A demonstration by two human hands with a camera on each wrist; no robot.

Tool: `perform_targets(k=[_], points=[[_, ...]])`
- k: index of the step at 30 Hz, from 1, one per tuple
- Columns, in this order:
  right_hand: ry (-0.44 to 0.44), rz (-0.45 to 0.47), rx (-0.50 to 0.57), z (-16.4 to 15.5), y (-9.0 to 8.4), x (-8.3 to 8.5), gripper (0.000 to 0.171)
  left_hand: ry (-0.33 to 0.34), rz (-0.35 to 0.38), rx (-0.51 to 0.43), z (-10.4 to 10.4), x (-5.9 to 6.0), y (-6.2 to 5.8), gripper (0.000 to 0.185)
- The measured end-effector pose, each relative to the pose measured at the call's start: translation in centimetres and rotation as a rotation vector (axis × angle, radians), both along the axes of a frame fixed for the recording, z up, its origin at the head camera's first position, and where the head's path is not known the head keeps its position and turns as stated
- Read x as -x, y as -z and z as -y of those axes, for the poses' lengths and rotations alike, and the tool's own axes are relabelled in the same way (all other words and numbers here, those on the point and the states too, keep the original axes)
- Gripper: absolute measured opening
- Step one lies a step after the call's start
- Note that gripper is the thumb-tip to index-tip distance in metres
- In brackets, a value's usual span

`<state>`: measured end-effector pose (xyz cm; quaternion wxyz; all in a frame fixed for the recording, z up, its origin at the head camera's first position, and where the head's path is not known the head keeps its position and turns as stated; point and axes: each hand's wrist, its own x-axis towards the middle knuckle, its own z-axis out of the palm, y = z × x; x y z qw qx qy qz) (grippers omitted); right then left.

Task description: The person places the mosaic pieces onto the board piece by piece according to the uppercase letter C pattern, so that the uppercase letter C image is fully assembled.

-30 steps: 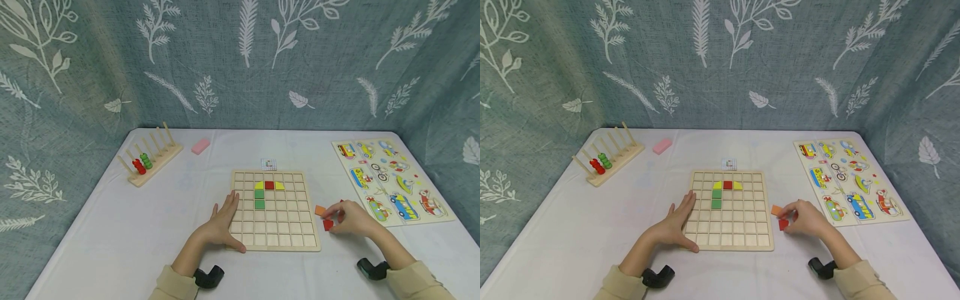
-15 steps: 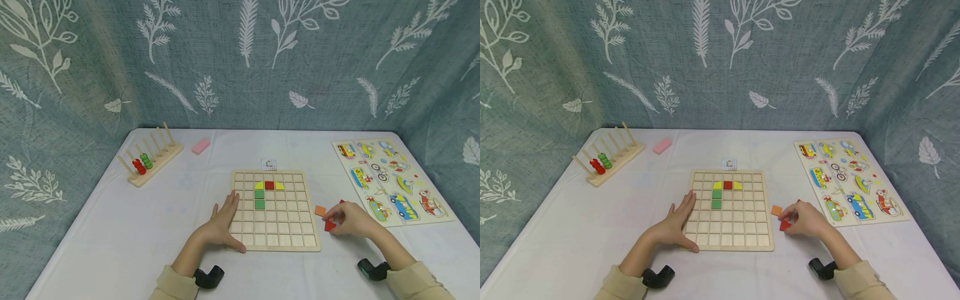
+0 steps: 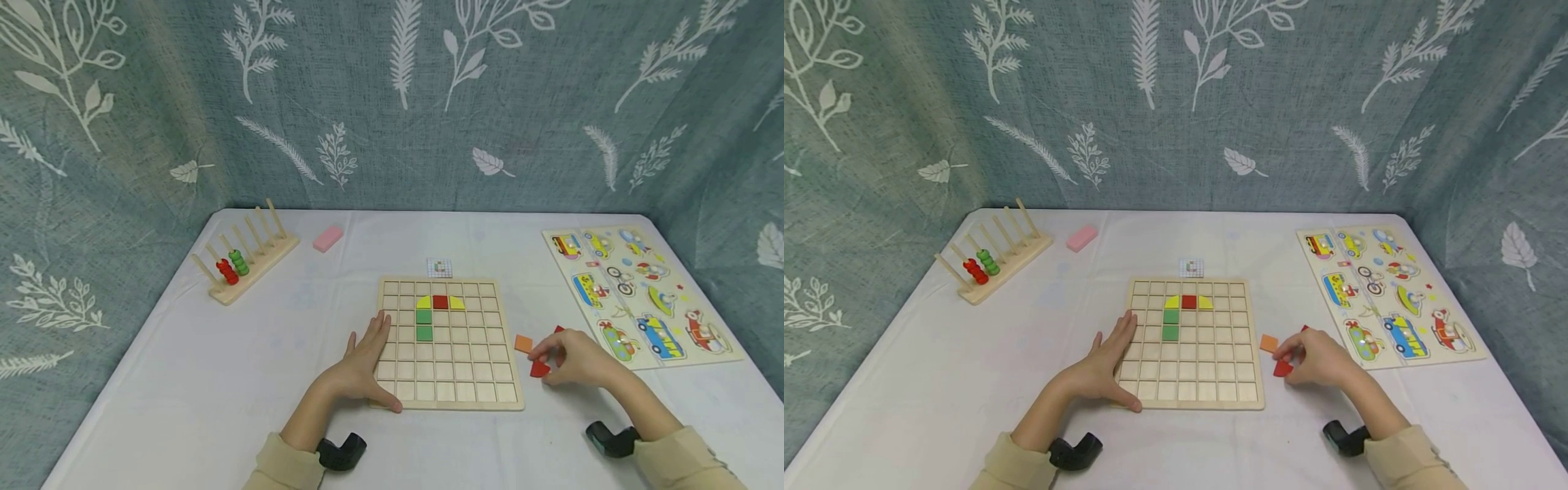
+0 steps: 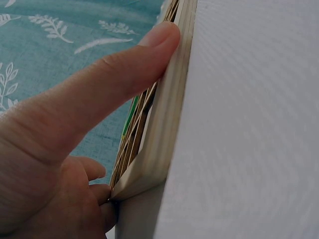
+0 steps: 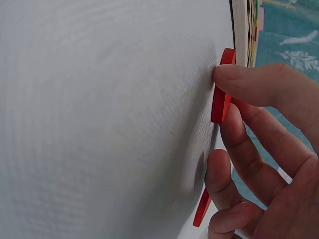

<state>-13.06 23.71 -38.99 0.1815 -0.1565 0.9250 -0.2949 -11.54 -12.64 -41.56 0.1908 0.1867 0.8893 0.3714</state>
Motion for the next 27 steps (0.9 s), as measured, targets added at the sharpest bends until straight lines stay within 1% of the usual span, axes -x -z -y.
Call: perform_targets(k=[12,27], points=[[-0.014,0.004,-0.006,-0.31,0.03,0.13,0.025,0.0,-0.001,0.016,0.05,-0.05,-0.01,0.137],[0.015,-0.006,-0.016,-0.37,0.13,-0.06,0.023,0.005,-0.009,0.002,0.0,0.08,0.14,0.137]])
